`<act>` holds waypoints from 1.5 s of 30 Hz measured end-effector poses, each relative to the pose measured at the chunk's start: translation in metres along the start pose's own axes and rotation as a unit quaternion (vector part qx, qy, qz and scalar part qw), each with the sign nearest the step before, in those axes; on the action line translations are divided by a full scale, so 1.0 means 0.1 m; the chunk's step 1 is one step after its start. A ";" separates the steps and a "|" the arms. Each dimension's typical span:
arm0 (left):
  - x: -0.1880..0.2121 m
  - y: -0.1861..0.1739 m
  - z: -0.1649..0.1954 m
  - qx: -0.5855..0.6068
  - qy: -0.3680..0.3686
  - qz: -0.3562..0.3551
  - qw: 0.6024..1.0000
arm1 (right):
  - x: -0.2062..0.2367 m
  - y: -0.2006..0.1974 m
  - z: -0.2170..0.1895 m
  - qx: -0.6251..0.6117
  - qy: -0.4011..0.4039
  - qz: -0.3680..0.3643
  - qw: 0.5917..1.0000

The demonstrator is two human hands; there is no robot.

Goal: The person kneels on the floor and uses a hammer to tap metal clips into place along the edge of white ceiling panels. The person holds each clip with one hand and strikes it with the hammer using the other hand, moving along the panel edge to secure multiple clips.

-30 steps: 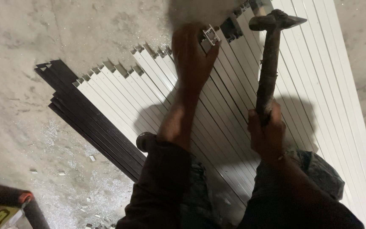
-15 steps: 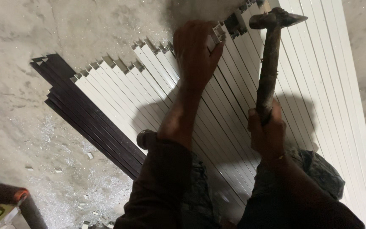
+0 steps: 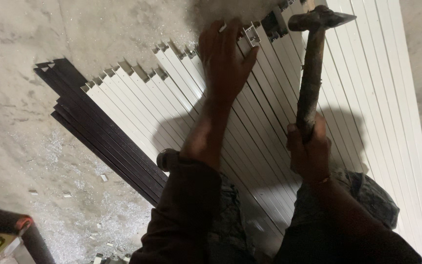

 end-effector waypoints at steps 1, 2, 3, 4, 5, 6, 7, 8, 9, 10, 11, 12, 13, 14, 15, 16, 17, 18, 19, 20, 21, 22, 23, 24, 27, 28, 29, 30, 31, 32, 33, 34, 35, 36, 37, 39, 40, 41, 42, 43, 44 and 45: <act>0.00 0.00 0.00 0.001 -0.001 -0.006 1.000 | 0.00 0.00 -0.01 -0.003 -0.003 0.002 1.000; 0.00 0.00 0.00 0.001 -0.003 -0.012 1.000 | 0.00 0.00 -0.02 -0.006 -0.005 0.002 1.000; 0.00 -0.01 0.01 0.001 -0.003 -0.018 1.000 | -0.01 -0.01 -0.03 -0.009 -0.008 0.004 1.000; -0.01 0.00 0.00 -0.005 -0.008 -0.026 1.000 | 0.00 -0.01 -0.03 -0.010 -0.002 0.004 1.000; -0.01 0.00 0.00 -0.010 -0.013 -0.034 0.999 | 0.00 -0.01 -0.02 -0.010 0.004 0.004 1.000; -0.01 0.01 0.00 -0.014 -0.018 -0.042 0.999 | 0.01 -0.02 -0.02 -0.010 0.011 0.005 1.000; -0.02 0.00 0.00 -0.009 -0.019 -0.039 0.999 | 0.02 -0.03 -0.01 -0.011 0.020 0.009 1.000; -0.02 -0.01 0.01 -0.005 -0.021 -0.036 0.999 | 0.02 -0.03 0.00 -0.012 0.029 0.012 0.999; -0.02 -0.01 0.01 -0.002 -0.023 -0.033 0.999 | 0.03 -0.04 0.01 -0.013 0.038 0.014 0.999; -0.02 -0.02 0.02 0.000 -0.017 -0.029 0.999 | 0.02 -0.03 0.00 -0.005 0.036 0.010 0.999; -0.02 -0.02 0.03 0.001 -0.011 -0.026 1.000 | 0.01 -0.02 -0.01 0.004 0.034 0.006 0.999; -0.02 -0.02 0.04 0.002 -0.006 -0.021 1.000 | 0.01 0.00 -0.01 0.013 0.031 0.001 0.999; -0.01 -0.02 0.03 0.003 -0.009 -0.022 1.000 | 0.01 0.00 -0.02 0.008 0.031 -0.002 0.999; 0.00 -0.01 0.01 0.004 -0.013 -0.022 1.000 | 0.02 0.01 -0.02 0.004 0.032 -0.005 0.999; 0.01 0.00 0.00 0.005 -0.016 -0.024 1.000 | 0.03 0.02 -0.02 -0.001 0.033 -0.009 0.999; 0.02 0.02 -0.01 0.000 -0.020 -0.026 0.999 | 0.04 0.00 -0.02 0.021 0.032 -0.003 0.999; 0.03 0.03 -0.02 -0.006 -0.023 -0.026 0.999 | 0.05 -0.01 -0.03 0.042 0.030 0.002 0.999; 0.03 0.04 -0.03 -0.012 -0.026 -0.026 0.999 | 0.05 -0.03 -0.04 0.063 0.026 0.009 0.998; 0.03 0.04 -0.03 -0.009 -0.023 -0.021 0.999 | 0.05 -0.03 -0.11 0.084 -0.010 0.012 0.996; 0.03 0.04 -0.03 -0.007 -0.021 -0.017 1.000 | 0.05 -0.04 -0.18 0.105 -0.046 0.014 0.993; 0.03 0.03 -0.03 -0.005 -0.019 -0.012 1.000 | 0.06 -0.04 -0.25 0.125 -0.082 0.017 0.989; 0.03 0.03 -0.03 -0.007 -0.018 -0.011 1.000 | 0.05 -0.02 -0.28 0.132 -0.097 0.011 0.986; 0.04 0.03 -0.03 -0.009 -0.017 -0.010 1.000 | 0.04 0.01 -0.31 0.140 -0.113 0.005 0.984; 0.03 0.02 -0.02 -0.011 -0.015 -0.009 1.000 | 0.04 0.02 -0.34 0.148 -0.129 0.000 0.980; 0.03 -0.01 0.00 -0.002 -0.009 0.001 1.000 | 0.05 0.03 -0.30 0.159 -0.099 -0.012 0.982; 0.03 -0.01 -0.02 -0.006 -0.022 -0.005 1.000 | 0.08 0.01 -0.31 0.173 -0.098 -0.008 0.980; 0.03 0.00 -0.04 -0.010 -0.033 -0.011 0.999 | 0.11 -0.01 -0.32 0.186 -0.099 -0.002 0.978; 0.03 0.00 -0.06 -0.014 -0.044 -0.017 0.999 | 0.13 -0.03 -0.33 0.199 -0.098 0.003 0.975; 0.02 -0.01 -0.03 -0.010 -0.033 -0.011 0.999 | 0.16 -0.07 -0.43 0.180 -0.141 0.030 0.973; 0.02 -0.03 -0.01 -0.006 -0.023 -0.006 1.000 | 0.20 -0.11 -0.52 0.159 -0.182 0.055 0.969; 0.01 -0.04 0.01 -0.002 -0.013 -0.003 1.000 | 0.24 -0.15 -0.60 0.137 -0.222 0.080 0.962; 0.01 -0.05 0.01 -0.007 -0.015 -0.002 1.000 | 0.19 -0.10 -0.54 0.172 -0.188 0.060 0.965; 0.01 -0.06 0.02 -0.009 -0.014 0.002 1.000 | 0.14 -0.05 -0.47 0.208 -0.156 0.043 0.965; 0.00 -0.07 0.03 -0.009 -0.014 0.007 1.000 | 0.09 -0.03 -0.40 0.245 -0.123 0.026 0.961; 0.00 -0.07 0.04 -0.010 -0.013 0.007 1.000 | 0.07 -0.04 -0.43 0.224 -0.133 0.026 0.965; -0.02 -0.08 0.06 -0.016 -0.009 0.006 1.000 | 0.05 -0.03 -0.47 0.179 -0.156 0.025 0.971; -0.04 -0.08 0.06 -0.009 -0.016 0.008 1.000 | 0.06 -0.07 -0.49 0.182 -0.164 0.048 0.968; -0.04 -0.08 0.05 -0.008 -0.027 0.006 1.000 | 0.08 -0.10 -0.51 0.182 -0.171 0.065 0.966; -0.03 -0.09 0.04 -0.007 -0.041 0.001 0.999 | 0.12 -0.13 -0.52 0.182 -0.175 0.079 0.964; -0.03 -0.09 0.04 -0.004 -0.048 -0.009 0.999 | 0.14 -0.14 -0.48 0.160 -0.165 0.079 0.970; -0.03 -0.09 0.04 -0.001 -0.054 -0.017 0.998 | 0.14 -0.15 -0.44 0.137 -0.156 0.080 0.975; -0.03 -0.09 0.04 0.002 -0.062 -0.025 0.998 | 0.14 -0.16 -0.40 0.115 -0.147 0.081 0.979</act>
Point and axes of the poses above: each hand's wrist, its own x-axis away from the middle knuckle, its own y-axis out of the palm, z = x × y, the point moved 10 cm from there along -x, towards the middle knuckle, and after that the axes turned 5 degrees about -x, right-handed, at the moved point
